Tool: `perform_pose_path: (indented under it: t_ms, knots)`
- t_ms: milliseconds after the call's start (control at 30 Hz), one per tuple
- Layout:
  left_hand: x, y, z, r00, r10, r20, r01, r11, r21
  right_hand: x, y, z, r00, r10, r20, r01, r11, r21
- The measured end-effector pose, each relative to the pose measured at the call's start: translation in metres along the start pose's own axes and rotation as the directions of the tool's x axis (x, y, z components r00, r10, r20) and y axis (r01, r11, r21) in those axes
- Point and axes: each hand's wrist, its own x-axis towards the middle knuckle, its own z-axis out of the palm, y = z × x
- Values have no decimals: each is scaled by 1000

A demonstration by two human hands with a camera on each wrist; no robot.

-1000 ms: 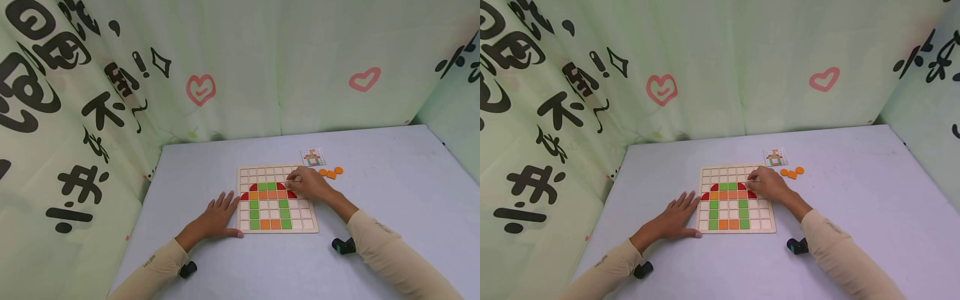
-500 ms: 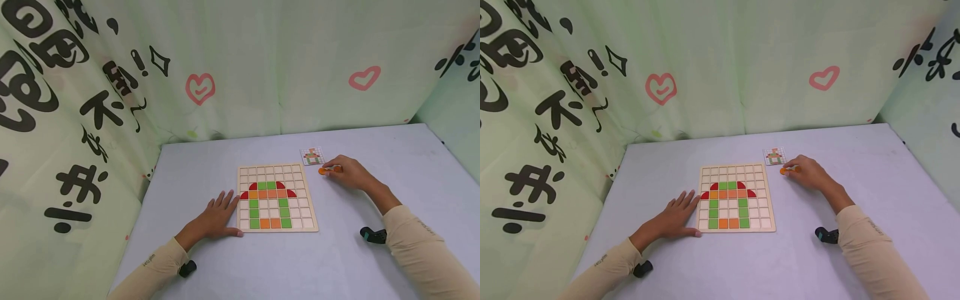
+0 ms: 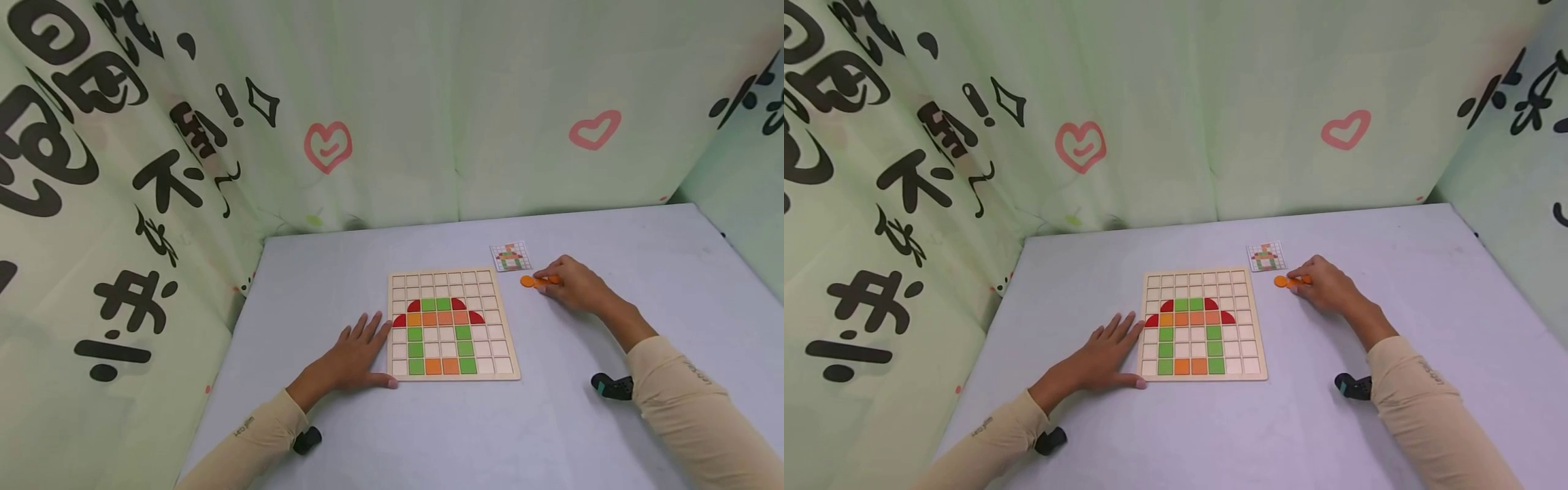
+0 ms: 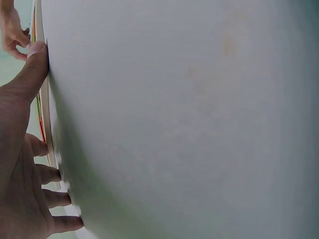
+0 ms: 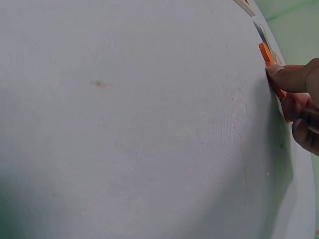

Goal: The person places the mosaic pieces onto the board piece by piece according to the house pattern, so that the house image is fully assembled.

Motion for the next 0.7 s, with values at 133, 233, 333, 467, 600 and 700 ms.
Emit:
perform_pose_path:
  t_ms: [133,233,333,467,600,700]
  knots:
    - [0,1,-1,1000,-1,2,1,1000,-3,0,-2,-2,1000,-26,0,26,1000,-10]
    - [0,1,-2,1000,0,5,0,1000,0,-1,-4,-2,999,-38,3,38,999,-5]
    - [0,0,-1,1000,1,5,-1,1000,9,-3,-6,-3,999,-33,6,33,999,-1]
    - [0,0,0,1000,3,0,-3,1000,7,-5,-8,-5,999,-43,9,43,999,-1]
    - [0,1,0,1000,1,-1,-1,1000,-3,-6,-10,-8,998,-61,26,60,998,15]
    - [0,1,-1,1000,-5,1,5,1000,-3,-6,-11,-9,997,-63,51,62,998,12]
